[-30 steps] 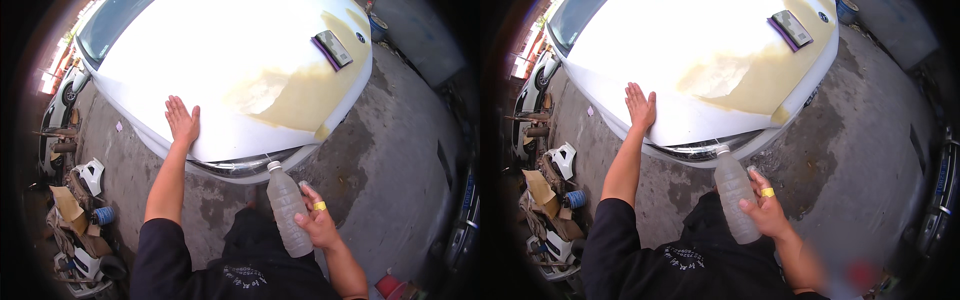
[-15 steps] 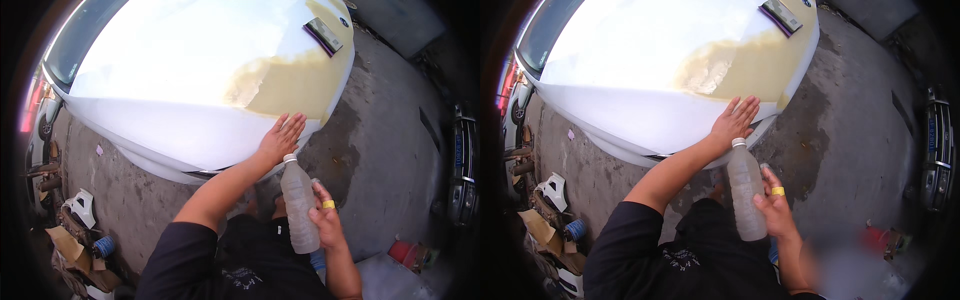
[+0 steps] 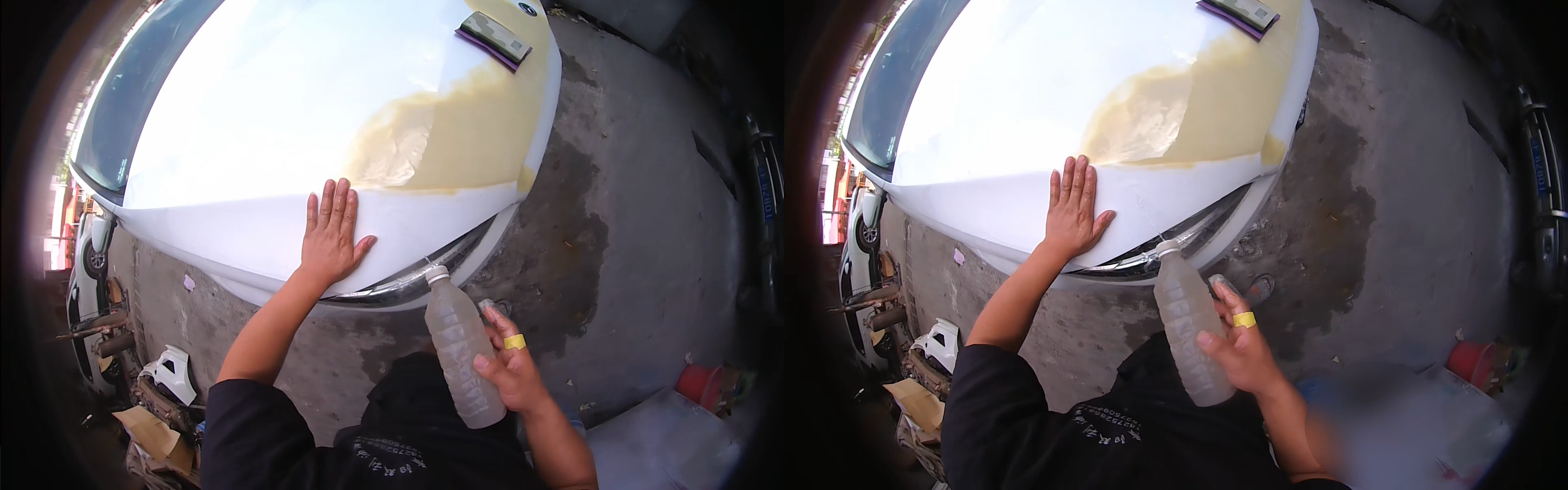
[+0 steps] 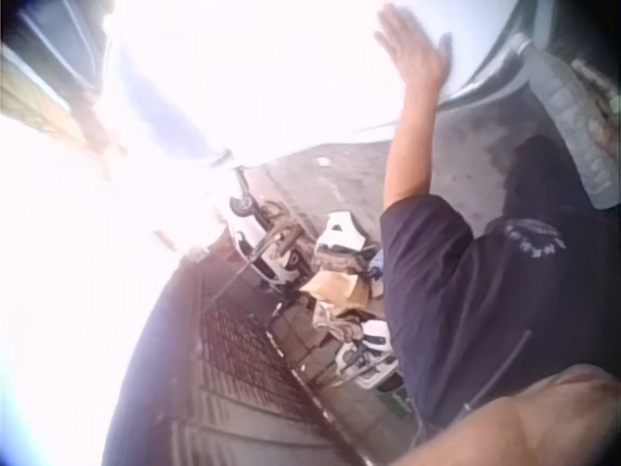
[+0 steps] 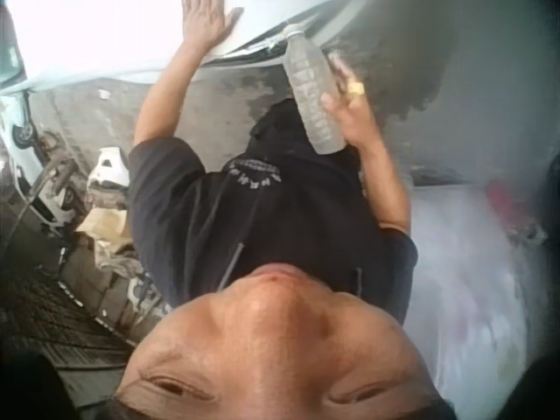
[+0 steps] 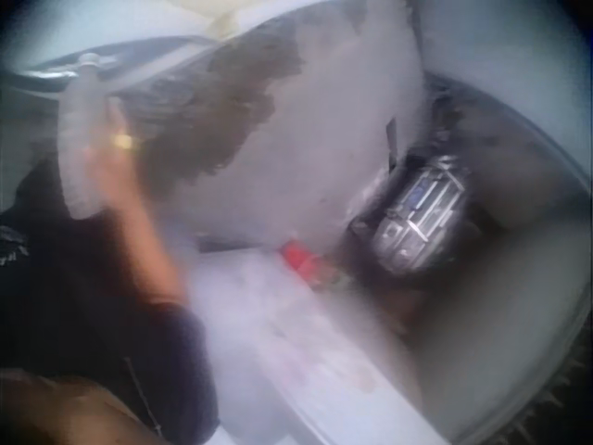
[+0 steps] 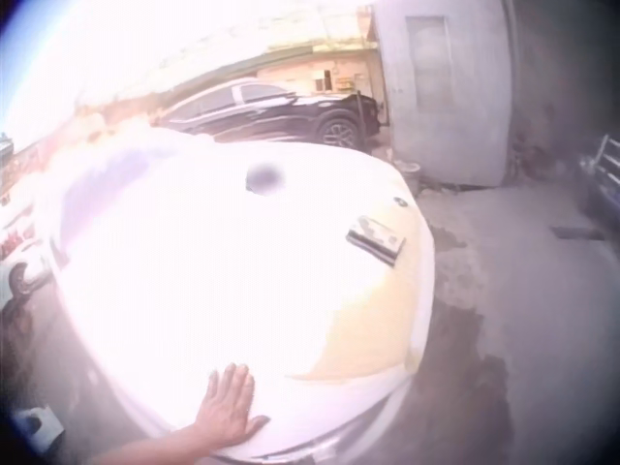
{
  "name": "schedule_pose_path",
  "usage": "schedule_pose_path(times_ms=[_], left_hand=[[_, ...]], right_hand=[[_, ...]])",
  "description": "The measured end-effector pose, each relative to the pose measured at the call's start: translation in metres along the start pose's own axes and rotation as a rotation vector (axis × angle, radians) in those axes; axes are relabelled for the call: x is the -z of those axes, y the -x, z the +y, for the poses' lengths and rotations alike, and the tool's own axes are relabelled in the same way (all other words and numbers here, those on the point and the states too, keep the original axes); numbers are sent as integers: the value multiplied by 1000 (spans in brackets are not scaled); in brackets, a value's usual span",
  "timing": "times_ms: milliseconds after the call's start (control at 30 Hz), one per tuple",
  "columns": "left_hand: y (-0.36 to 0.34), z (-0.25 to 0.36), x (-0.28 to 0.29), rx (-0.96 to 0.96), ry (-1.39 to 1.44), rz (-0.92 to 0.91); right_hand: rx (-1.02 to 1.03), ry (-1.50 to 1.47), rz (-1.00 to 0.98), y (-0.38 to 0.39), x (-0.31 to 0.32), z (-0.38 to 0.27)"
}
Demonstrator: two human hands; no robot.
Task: The person pours liquid from a plastic bottle onto the hood of a white car and uses a sanding block to rub the surface. The person repeatedly wets and sands the hood area, occasionally pausing to wipe the surface with a hand.
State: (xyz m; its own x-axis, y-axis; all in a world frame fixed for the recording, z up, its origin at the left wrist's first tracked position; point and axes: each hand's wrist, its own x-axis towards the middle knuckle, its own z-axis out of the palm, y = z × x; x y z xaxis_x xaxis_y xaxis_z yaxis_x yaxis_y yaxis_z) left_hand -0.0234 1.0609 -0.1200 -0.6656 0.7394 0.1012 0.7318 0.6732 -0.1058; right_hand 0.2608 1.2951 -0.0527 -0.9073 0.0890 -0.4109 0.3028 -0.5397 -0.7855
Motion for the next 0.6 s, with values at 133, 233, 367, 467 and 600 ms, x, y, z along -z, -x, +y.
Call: schedule_pose_path(times_ms=[133, 233, 367, 467, 600], left_hand=[[-49, 55, -1, -76, 93, -91], [-91, 110, -5, -74, -15, -113], [-118, 147, -17, -189, -117, -53], [-109, 136, -22, -333, -94, -17], [-70, 93, -3, -419, 62, -110]], right_hand=[[-10, -5, 5, 0, 6, -3], [-37, -86, 91, 3, 6, -11], [-21, -118, 175, 7, 15, -12], [-32, -120, 164, 5, 13, -14], [-35, -148, 128, 0, 8, -10]])
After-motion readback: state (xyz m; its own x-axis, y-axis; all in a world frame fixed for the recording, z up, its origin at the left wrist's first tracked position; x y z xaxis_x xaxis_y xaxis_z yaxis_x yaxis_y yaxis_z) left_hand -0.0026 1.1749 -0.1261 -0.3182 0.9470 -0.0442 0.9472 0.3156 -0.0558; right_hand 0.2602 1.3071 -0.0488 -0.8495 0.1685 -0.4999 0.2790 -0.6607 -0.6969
